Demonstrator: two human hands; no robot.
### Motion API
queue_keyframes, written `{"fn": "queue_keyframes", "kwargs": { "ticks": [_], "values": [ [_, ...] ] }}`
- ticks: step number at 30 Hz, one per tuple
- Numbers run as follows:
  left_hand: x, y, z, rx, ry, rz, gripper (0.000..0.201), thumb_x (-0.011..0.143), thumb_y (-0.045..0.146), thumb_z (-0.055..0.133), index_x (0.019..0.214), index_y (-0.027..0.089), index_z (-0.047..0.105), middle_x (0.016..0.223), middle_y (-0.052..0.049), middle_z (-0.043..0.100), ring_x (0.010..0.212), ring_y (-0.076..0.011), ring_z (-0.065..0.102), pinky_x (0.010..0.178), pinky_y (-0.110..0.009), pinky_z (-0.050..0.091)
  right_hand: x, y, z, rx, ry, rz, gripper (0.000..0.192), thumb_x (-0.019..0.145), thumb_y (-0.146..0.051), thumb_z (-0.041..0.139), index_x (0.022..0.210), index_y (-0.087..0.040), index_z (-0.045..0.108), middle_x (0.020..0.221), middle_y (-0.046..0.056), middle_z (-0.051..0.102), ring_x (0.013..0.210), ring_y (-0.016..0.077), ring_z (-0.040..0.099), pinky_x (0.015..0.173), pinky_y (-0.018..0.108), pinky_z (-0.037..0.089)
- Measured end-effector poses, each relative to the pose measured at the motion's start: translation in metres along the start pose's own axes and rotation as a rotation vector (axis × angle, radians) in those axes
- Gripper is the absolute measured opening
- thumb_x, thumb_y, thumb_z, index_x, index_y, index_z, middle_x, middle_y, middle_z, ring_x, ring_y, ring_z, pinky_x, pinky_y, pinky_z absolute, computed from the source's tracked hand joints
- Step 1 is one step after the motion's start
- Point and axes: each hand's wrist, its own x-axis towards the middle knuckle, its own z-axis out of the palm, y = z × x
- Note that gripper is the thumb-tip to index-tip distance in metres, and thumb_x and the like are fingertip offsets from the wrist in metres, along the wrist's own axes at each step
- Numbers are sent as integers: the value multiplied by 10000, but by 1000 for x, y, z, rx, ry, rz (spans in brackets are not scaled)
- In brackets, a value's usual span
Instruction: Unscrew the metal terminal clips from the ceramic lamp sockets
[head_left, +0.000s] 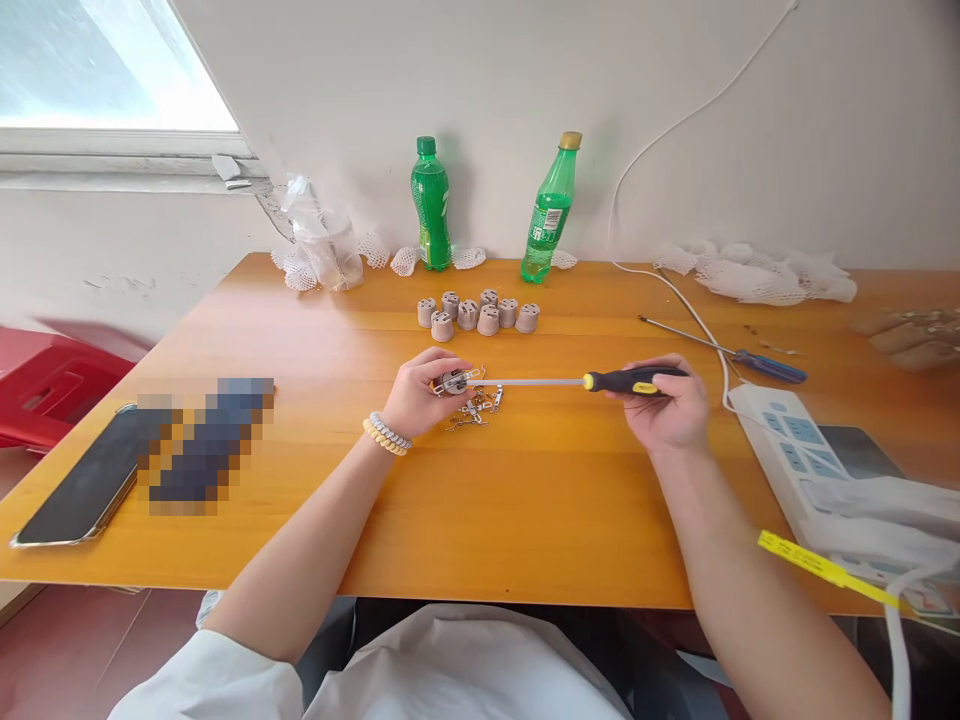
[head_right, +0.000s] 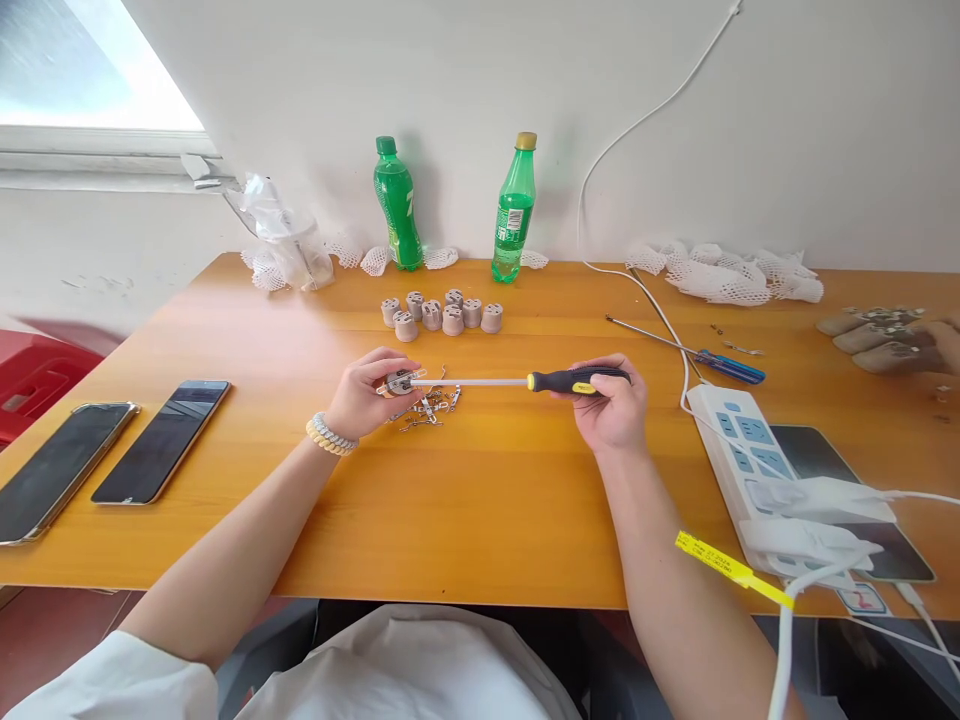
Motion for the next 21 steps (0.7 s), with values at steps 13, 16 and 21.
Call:
{"fn": "queue_keyframes", "kwargs": {
  "ticks": [13,16,21],
  "values": [
    [-1,-1,3,219,-8,-9,287,739,301,665,999,185,706,891,-54,696,653,-130,610,657,-277,531,-2,-5,-1,-83,-109,-160,158,583,-218,697,726,-222,631,709,11,685,670,194,655,583,396,591],
    [0,-1,3,334,-9,-80,355,720,274,673,1065,190,691,860,-38,707,708,-156,641,732,-296,539,-3,-11,0,-117,-182,-254,226,529,-281,765,713,-244,640,719,21,685,691,205,648,674,413,569],
    [4,-1,1,480,-19,-167,328,672,234,697,998,201,703,842,-37,711,805,-210,663,799,-332,527,-5,-13,0,-160,-236,-280,282,497,-367,825,699,-274,653,739,28,681,712,232,646,720,469,541]
  ]
}}
